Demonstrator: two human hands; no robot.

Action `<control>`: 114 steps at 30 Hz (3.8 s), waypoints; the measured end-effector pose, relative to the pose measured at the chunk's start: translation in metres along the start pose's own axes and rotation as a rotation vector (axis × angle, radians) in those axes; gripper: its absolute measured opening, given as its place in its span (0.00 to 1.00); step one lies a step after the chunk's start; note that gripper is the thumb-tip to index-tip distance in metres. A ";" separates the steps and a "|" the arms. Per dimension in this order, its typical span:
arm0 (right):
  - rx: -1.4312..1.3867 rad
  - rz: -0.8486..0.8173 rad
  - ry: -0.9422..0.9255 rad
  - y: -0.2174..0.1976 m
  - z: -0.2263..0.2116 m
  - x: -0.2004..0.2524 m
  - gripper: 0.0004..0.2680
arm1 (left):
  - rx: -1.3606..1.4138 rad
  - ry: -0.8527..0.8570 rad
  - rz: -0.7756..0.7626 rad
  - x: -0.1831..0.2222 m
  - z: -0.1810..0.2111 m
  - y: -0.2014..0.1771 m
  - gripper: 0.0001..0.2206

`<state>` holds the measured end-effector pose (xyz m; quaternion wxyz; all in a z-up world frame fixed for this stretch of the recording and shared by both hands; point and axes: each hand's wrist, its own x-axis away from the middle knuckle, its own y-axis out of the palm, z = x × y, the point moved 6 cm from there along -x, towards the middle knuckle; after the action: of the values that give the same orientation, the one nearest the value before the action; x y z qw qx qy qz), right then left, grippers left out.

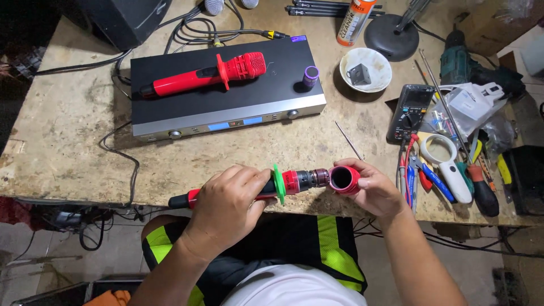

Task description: Final system verification of a wireless microphone, including battery installation and receiver testing

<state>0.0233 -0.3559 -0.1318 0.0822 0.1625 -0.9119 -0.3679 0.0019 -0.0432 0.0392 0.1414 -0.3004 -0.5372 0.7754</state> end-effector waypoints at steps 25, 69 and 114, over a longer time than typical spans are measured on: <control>0.987 -0.227 -0.133 0.163 -0.070 -0.005 0.20 | 0.070 0.033 -0.055 -0.008 0.022 0.003 0.22; 0.825 0.098 0.271 0.125 -0.072 -0.001 0.27 | 0.112 0.114 0.267 -0.010 0.018 0.015 0.23; 1.006 0.345 0.402 0.132 -0.050 -0.032 0.25 | 0.076 0.059 0.236 -0.005 -0.026 0.057 0.26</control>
<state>0.0351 -0.2875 -0.0043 0.2256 0.0971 -0.9545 0.1689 0.0273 -0.0483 -0.0182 0.0763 -0.3784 -0.4639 0.7974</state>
